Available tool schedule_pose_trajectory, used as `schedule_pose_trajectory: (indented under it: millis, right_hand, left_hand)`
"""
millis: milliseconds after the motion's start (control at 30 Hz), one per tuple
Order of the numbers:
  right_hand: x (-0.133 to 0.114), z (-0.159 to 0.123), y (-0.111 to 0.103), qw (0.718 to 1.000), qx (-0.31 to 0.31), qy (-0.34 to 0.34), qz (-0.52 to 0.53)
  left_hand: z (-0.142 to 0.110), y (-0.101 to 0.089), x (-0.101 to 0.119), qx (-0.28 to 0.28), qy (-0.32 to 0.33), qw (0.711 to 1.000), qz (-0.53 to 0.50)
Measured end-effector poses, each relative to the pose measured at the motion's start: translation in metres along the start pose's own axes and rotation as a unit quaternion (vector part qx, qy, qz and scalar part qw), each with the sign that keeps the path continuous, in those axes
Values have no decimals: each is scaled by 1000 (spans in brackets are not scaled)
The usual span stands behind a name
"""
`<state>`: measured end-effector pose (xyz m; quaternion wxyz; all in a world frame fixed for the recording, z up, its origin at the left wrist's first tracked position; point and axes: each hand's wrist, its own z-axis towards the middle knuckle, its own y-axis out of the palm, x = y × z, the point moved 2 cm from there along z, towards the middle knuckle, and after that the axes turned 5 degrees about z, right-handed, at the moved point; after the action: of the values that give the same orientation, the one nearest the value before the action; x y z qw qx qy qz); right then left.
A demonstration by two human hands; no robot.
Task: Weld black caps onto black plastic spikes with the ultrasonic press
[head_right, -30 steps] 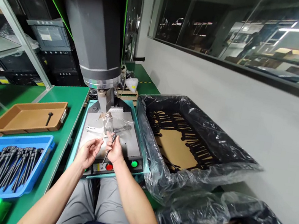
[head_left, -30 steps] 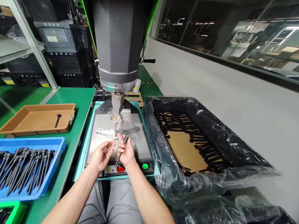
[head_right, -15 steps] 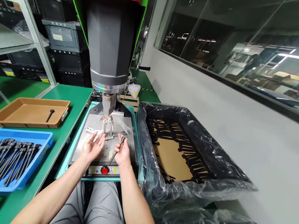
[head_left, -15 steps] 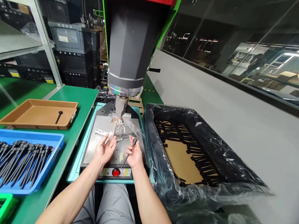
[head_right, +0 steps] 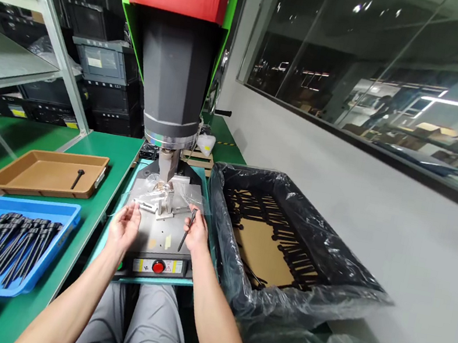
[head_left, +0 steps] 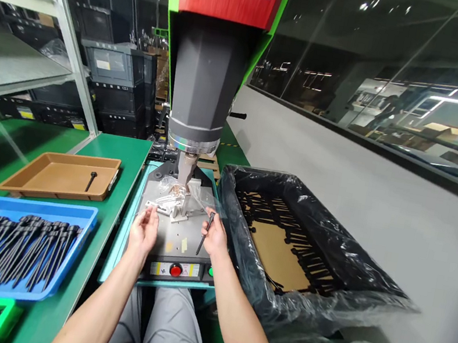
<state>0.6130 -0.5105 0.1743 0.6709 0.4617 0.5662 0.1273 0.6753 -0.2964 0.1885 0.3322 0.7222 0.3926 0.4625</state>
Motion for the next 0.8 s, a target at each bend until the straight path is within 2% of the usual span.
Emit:
schedule_pose_trajectory:
  millis: [100, 200, 267, 367, 467, 633, 733, 800]
  right_hand:
    - [7, -6, -1, 1000, -4, 6, -15]
    - [7, -7, -2, 1000, -3, 8, -23]
    - [4, -8, -2, 1000, 0, 10, -25]
    - [0, -7, -3, 999, -1, 7, -33]
    - [-3, -6, -5, 999, -3, -2, -44]
    - [-1, -10, -7, 1000, 7, 6, -25]
    - [9, -27, -6, 998, -19, 51, 13]
    - [23, -41, -1, 991, -64, 122, 1]
  left_hand:
    - [-5, -1, -23, 13, -61, 998, -5]
    - [-5, 10, -44, -19, -111, 994, 8]
    - [-2, 21, -50, -42, -134, 990, 18]
    - [3, 36, -47, -69, -139, 987, 38]
    - [6, 46, -37, -82, -118, 987, 74]
    - [9, 55, -30, -50, -83, 985, 144]
    - [10, 60, -29, -50, -65, 987, 141]
    - [9, 63, -28, -56, -58, 987, 141]
